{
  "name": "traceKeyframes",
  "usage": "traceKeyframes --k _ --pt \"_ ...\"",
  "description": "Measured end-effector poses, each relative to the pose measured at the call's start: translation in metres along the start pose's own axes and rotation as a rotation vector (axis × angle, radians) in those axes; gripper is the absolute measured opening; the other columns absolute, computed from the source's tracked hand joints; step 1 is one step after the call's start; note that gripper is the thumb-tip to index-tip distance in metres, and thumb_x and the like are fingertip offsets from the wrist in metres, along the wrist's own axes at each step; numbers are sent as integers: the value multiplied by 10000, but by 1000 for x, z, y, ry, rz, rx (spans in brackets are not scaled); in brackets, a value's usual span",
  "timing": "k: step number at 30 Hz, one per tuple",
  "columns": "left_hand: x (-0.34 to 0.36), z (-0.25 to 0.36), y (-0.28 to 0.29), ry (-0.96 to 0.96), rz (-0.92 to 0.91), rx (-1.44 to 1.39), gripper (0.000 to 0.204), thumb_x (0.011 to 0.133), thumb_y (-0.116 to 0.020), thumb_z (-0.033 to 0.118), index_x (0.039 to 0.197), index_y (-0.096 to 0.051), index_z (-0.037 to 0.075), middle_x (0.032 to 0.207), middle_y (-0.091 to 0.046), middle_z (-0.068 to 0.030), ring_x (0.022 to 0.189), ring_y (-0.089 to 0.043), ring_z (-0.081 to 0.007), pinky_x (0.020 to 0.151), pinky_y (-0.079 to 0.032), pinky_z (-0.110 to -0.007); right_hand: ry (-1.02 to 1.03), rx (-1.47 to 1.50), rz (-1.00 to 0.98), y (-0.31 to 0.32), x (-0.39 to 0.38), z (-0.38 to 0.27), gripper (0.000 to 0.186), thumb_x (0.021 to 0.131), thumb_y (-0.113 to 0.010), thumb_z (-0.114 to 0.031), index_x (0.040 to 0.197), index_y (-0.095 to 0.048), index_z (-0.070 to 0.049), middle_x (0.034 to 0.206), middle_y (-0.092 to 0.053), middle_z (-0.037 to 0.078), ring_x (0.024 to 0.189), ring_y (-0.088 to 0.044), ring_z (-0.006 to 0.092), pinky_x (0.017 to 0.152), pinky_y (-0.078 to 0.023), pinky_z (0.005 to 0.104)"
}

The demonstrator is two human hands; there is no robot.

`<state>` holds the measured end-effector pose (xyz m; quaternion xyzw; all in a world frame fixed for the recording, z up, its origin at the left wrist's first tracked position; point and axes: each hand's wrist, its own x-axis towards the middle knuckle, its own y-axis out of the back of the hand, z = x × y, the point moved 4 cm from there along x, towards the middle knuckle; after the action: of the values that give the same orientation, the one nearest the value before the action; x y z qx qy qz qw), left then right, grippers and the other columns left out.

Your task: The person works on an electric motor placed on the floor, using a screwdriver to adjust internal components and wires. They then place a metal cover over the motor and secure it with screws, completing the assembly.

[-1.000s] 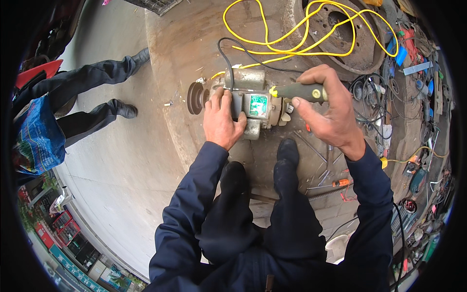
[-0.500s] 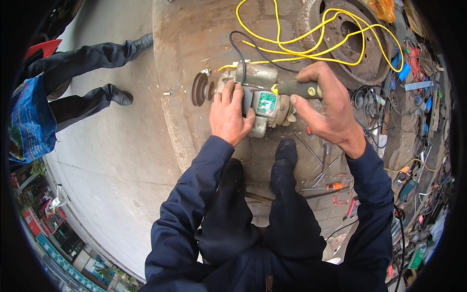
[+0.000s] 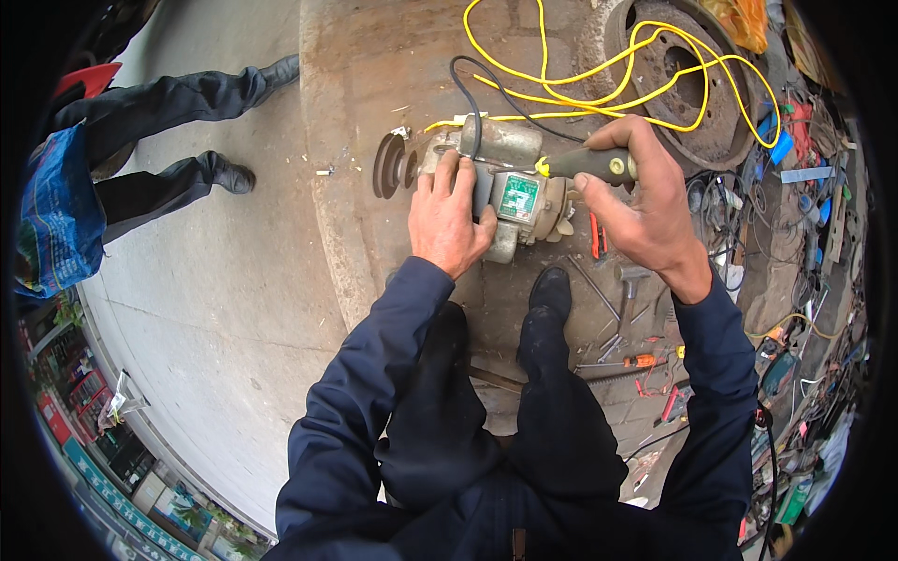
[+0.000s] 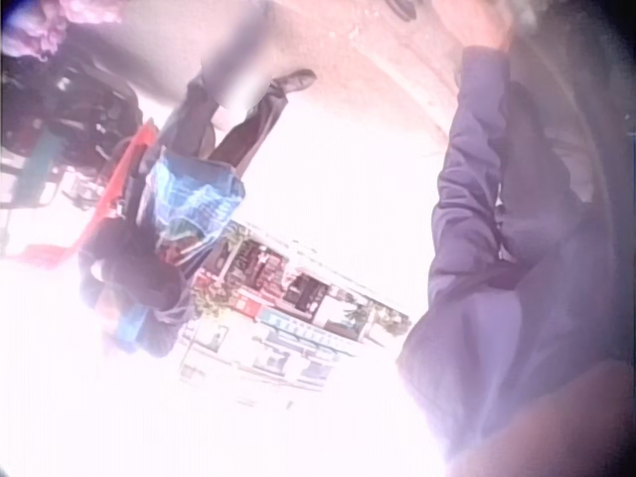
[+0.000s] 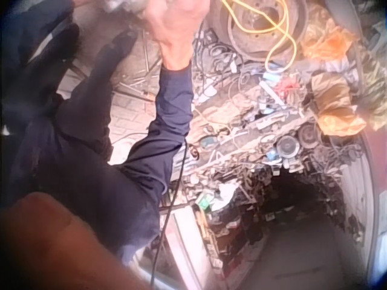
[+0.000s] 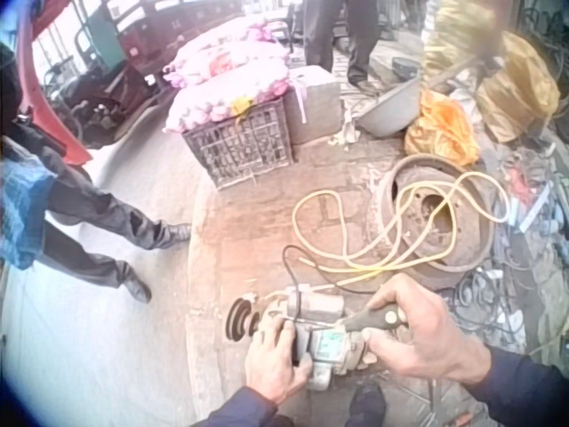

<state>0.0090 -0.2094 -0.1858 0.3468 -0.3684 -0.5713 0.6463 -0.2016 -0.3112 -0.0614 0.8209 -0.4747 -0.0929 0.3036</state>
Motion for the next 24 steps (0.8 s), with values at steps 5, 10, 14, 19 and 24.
traceKeyframes --k 5,10,14,19,24 --pt "0 1 0 19 -6 -29 687 765 -769 172 1403 -584 0 1477 -549 -215 1227 -567 -442 1062 -496 -493 -68 10 -37 1 7 -9 315 838 -736 -4 1108 -574 -3 998 -634 142 831 -661 300 738 -548 396" --pt "0 1 0 4 -24 1 659 773 -770 203 1381 -605 8 1482 -560 -201 1185 -576 -435 1016 -506 -494 443 -208 -98 -23 33 -49 375 742 -726 23 1091 -597 -20 988 -601 147 863 -640 354 735 -526 438" --pt "1 1 3 -125 -142 -29 522 882 -762 324 1324 -673 62 1465 -577 -175 1262 -570 -373 1028 -484 -484 546 -234 -188 -60 42 -70 281 754 -740 -36 1012 -627 -35 917 -585 133 838 -633 336 731 -521 459" --pt "-6 16 7 -39 -136 -42 657 914 -725 352 1486 -561 75 1532 -518 -167 1403 -493 -295 1178 -404 -476 453 -430 5 -92 32 -89 147 809 -732 -119 907 -642 -56 870 -592 106 815 -650 280 661 -542 398" --pt "2 19 -5 1 -147 181 757 840 -789 260 1517 -517 58 1477 -502 -268 1356 -522 -462 1135 -458 -528 320 -469 101 -117 14 -104 143 814 -744 -211 864 -702 -83 872 -609 49 855 -614 196 667 -462 311"
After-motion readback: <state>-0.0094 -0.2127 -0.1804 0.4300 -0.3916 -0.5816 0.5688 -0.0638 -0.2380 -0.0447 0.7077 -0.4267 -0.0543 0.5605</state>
